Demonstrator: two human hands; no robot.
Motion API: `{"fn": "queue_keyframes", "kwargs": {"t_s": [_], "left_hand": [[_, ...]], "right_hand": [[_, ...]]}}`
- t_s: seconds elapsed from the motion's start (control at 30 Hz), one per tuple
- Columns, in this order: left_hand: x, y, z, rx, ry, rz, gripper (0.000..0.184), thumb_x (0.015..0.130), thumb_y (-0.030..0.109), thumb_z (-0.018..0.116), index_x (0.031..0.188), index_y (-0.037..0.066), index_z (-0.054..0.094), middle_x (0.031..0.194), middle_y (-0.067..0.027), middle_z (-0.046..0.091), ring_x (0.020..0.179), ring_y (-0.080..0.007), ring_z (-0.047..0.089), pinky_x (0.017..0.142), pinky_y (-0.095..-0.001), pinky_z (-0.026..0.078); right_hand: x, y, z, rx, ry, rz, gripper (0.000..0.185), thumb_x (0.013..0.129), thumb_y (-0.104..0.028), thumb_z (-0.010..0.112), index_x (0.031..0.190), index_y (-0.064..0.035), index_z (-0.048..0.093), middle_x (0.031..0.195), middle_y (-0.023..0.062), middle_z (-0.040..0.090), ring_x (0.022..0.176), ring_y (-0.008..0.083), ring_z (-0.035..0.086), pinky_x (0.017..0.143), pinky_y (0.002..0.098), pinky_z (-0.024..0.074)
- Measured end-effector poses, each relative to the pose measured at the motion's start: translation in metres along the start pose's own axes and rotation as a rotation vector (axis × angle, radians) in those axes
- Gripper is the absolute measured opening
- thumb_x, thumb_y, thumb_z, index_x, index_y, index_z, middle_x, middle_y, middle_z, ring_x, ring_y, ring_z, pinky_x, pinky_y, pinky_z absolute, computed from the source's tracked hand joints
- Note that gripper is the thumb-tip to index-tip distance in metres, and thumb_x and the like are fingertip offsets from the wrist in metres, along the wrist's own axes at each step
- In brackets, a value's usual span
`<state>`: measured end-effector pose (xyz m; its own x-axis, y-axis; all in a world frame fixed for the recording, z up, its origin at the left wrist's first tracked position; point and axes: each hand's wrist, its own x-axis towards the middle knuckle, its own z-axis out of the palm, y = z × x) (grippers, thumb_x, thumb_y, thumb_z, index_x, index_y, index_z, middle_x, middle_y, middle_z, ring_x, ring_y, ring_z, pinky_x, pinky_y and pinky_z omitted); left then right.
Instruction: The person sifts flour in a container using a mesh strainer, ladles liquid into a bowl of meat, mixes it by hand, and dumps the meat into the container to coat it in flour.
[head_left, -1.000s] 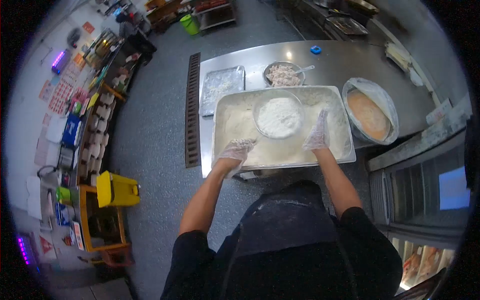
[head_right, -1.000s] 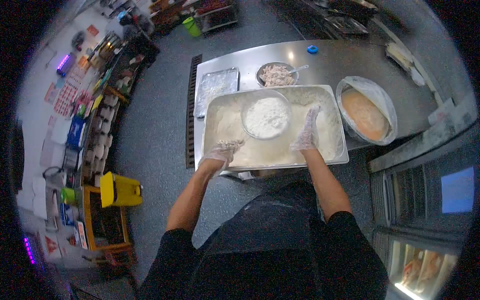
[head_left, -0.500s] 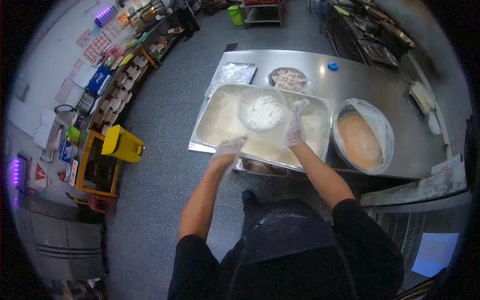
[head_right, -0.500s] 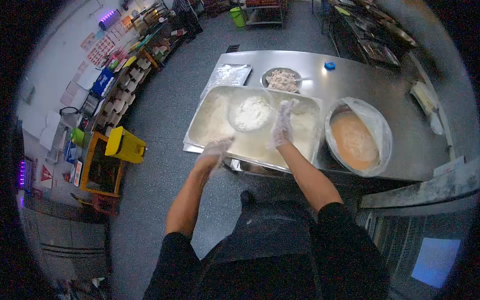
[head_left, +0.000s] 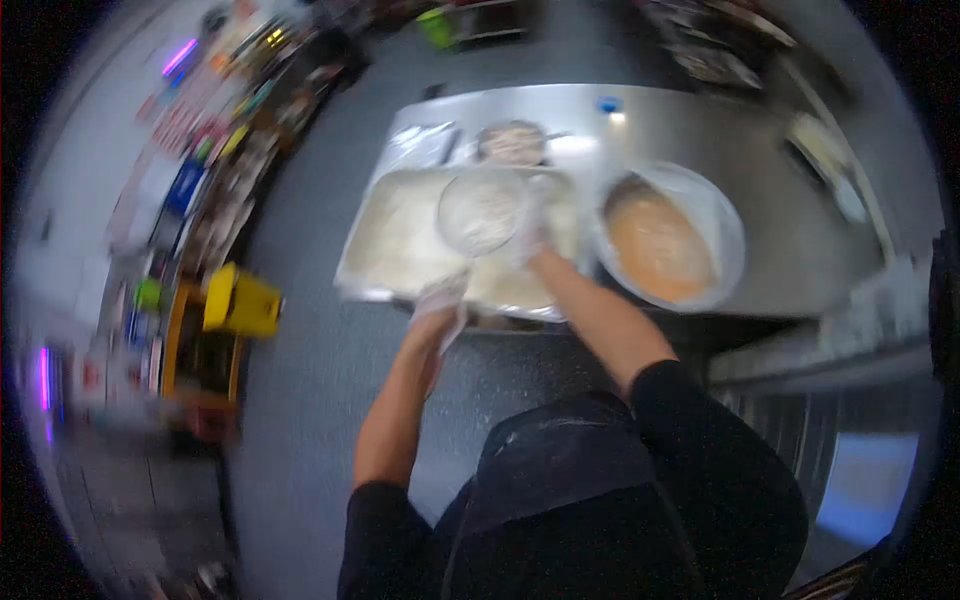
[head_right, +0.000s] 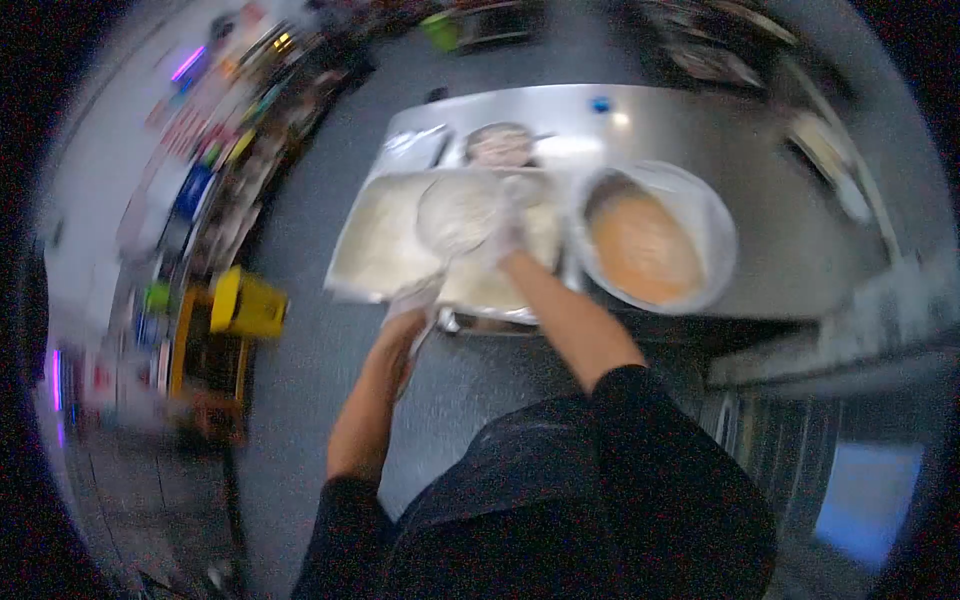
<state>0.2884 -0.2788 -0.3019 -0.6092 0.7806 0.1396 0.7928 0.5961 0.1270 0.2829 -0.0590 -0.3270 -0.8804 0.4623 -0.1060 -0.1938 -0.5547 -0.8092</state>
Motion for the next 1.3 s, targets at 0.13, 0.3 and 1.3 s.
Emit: {"fn": "queue_keyframes", "kwargs": {"t_s": [0.13,0.3,1.3], "left_hand": [[0.006,0.045,-0.049,-0.007,-0.292,-0.293,0.035,0.068,0.006,0.047,0.102,0.002,0.056,0.098,-0.0202,0.059,0.095,-0.0308,0.056,0.081,-0.0354,0.044],[0.008,0.023,-0.019,-0.033,-0.237,-0.308,0.029,0.073,0.010,0.045,0.099,0.001,0.056,0.098,-0.0180,0.059,0.092,-0.0318,0.056,0.084,-0.0363,0.041],[-0.015,-0.152,-0.007,-0.639,-0.315,0.016,0.037,0.083,0.023,0.049,0.114,0.005,0.052,0.105,-0.0169,0.057,0.093,-0.0251,0.057,0.081,-0.0328,0.043]], "right_hand": [[0.008,-0.004,-0.004,0.052,-0.036,0.014,0.084,0.078,-0.070,0.025,0.138,-0.0120,0.011,0.141,0.0106,0.017,0.129,0.0243,0.020,0.105,0.0409,0.0175],[0.033,0.005,-0.011,0.060,-0.008,-0.002,0.086,0.077,-0.071,0.025,0.138,-0.0123,0.011,0.142,0.0110,0.016,0.129,0.0245,0.019,0.104,0.0416,0.0183],[-0.020,-0.012,0.120,-1.490,0.048,-0.519,0.046,0.080,-0.031,0.055,0.118,-0.0062,0.047,0.094,0.0155,0.060,0.087,0.0241,0.058,0.077,0.0314,0.0444]]}}
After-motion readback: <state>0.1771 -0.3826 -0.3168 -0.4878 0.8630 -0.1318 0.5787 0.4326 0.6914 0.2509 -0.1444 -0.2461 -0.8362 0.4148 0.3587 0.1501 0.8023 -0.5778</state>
